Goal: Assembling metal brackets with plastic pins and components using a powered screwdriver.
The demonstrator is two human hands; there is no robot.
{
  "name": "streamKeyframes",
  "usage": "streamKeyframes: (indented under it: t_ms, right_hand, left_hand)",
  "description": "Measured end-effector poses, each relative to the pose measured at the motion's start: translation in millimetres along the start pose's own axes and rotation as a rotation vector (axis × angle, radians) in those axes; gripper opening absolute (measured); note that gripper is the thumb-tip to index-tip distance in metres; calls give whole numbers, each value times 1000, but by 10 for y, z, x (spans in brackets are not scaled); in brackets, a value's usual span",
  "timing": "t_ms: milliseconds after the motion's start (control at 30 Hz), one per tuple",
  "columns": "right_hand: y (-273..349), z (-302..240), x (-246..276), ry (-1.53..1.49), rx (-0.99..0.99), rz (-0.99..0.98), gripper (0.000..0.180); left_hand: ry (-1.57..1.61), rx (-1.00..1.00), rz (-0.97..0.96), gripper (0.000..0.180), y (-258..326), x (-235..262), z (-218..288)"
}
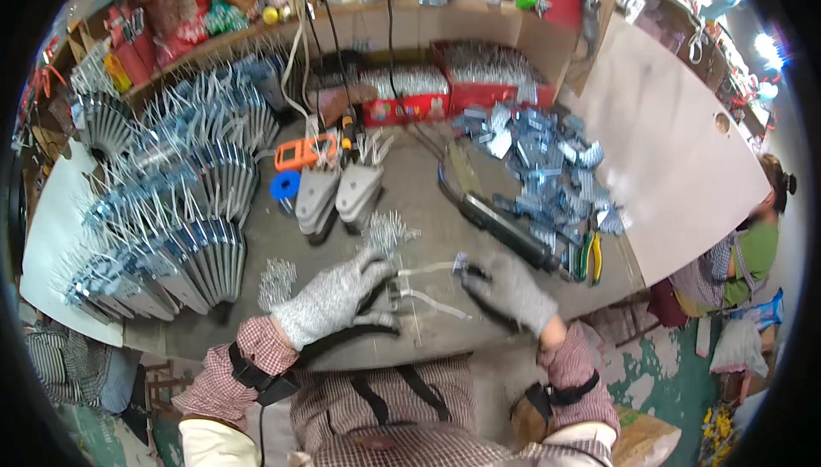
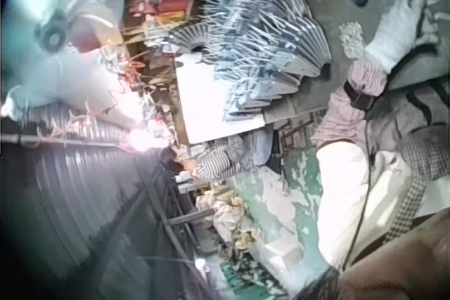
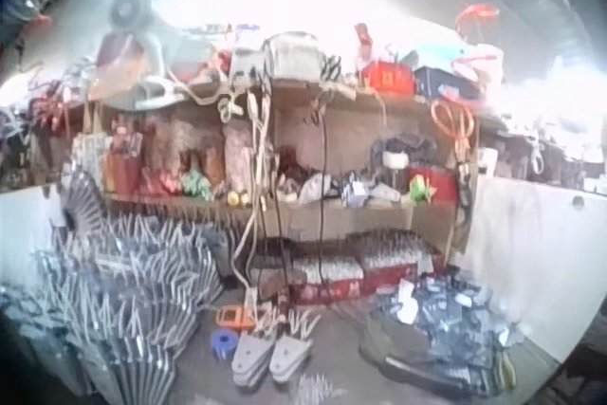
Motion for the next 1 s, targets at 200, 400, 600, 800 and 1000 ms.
streamKeyframes:
  t_ms: [200, 400, 600, 800, 1000]
  right_hand:
    - [-519, -806, 63, -275, 327, -41, 19]
    - [-357, -905, -363, 32, 361, -354, 25]
    - [-606, -587, -346, -201, 245, -147, 30]
    - [-1166, -25, -636, 276, 160, -80, 32]
    - [-1135, -240, -492, 46, 157, 92, 31]
  left_hand:
    - [-7, 86, 207, 116, 456, -479, -313]
    - [-26, 190, 105, 119, 394, -500, -184]
    - [-31, 132, 137, 105, 300, -530, -250]
    - [-44, 175, 197, 97, 249, -533, -186]
    - [-21, 215, 186, 98, 264, -487, -200]
Point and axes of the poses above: each hand's wrist, its own y-axis away from the middle knuckle, its own x-axis out of the back of the hand, z = x × y, the point moved 2 cm from there along -y, towards the middle knuckle, and after that the axes turned 15 degrees about x, right-handed, at the moved point
